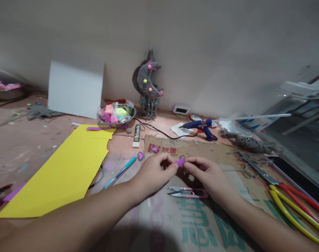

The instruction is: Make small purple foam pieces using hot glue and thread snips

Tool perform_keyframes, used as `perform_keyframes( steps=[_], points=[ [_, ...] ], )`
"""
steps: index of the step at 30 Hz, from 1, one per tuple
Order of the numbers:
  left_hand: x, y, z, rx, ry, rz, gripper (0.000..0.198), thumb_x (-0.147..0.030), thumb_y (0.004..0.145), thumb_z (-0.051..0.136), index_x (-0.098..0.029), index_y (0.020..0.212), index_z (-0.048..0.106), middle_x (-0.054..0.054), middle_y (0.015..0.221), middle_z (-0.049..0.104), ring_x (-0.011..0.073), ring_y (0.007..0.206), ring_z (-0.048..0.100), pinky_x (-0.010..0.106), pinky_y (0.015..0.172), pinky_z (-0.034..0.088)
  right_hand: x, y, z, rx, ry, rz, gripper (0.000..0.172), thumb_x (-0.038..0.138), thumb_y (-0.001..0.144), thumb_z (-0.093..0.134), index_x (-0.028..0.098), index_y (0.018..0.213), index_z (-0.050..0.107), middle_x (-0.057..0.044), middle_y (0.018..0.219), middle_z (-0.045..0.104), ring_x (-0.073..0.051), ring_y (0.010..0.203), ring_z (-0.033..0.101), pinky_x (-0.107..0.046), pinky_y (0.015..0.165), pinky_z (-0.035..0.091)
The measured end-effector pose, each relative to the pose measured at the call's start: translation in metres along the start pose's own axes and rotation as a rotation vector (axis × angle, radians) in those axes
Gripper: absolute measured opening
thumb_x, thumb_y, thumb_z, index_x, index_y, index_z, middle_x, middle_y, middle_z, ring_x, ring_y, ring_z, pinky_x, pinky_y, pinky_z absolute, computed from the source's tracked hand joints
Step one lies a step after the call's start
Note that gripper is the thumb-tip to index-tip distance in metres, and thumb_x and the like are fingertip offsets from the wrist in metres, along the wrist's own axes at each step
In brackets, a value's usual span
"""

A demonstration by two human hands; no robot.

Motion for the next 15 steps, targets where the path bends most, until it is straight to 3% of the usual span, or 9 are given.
perform_keyframes(
  steps=[6, 11, 15],
  points=[
    [-0.0016, -0.0003, 0.0012, 0.032, 0.027, -0.006, 0.012, -0.024, 0.076, 0.051, -0.017, 0.07, 0.058, -0.001, 0.069, 0.06, 0.0118, 0.066, 0.053, 0.022, 0.06, 0.039, -0.0024, 0.0005, -0.0019, -0.01, 0.006, 0.001, 0.038, 0.051, 0.06, 0.07, 0.016, 0.075, 0.062, 0.003, 0.058, 0.052, -0.007, 0.044, 0.039, -0.02, 0.039, 0.031],
    [-0.001, 0.0005, 0.0019, 0.028, 0.01, 0.007, 0.012, -0.025, 0.076, 0.051, -0.017, 0.07, 0.058, -0.001, 0.069, 0.06, 0.0117, 0.067, 0.053, 0.022, 0.061, 0.039, -0.0002, 0.0015, -0.0019, 0.036, 0.034, -0.089, 0.041, 0.056, 0.071, 0.059, 0.015, 0.063, 0.056, 0.003, 0.055, 0.046, -0.006, 0.045, 0.037, -0.019, 0.038, 0.027],
    [-0.0022, 0.0, 0.0012, 0.019, 0.018, 0.006, 0.01, -0.022, 0.075, 0.051, -0.017, 0.07, 0.057, -0.001, 0.07, 0.06, 0.0117, 0.067, 0.053, 0.022, 0.061, 0.039, -0.0024, 0.0034, -0.0032, 0.017, -0.006, -0.044, 0.038, 0.054, 0.065, 0.065, 0.016, 0.069, 0.06, 0.003, 0.058, 0.048, -0.006, 0.045, 0.038, -0.019, 0.039, 0.028]
  ],
)
Point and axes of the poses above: each hand's wrist, its own y-axis towards the middle knuckle, its own z-axis out of the palm, x = y × z, the point moved 5 cm from there along y, towards the middle knuckle
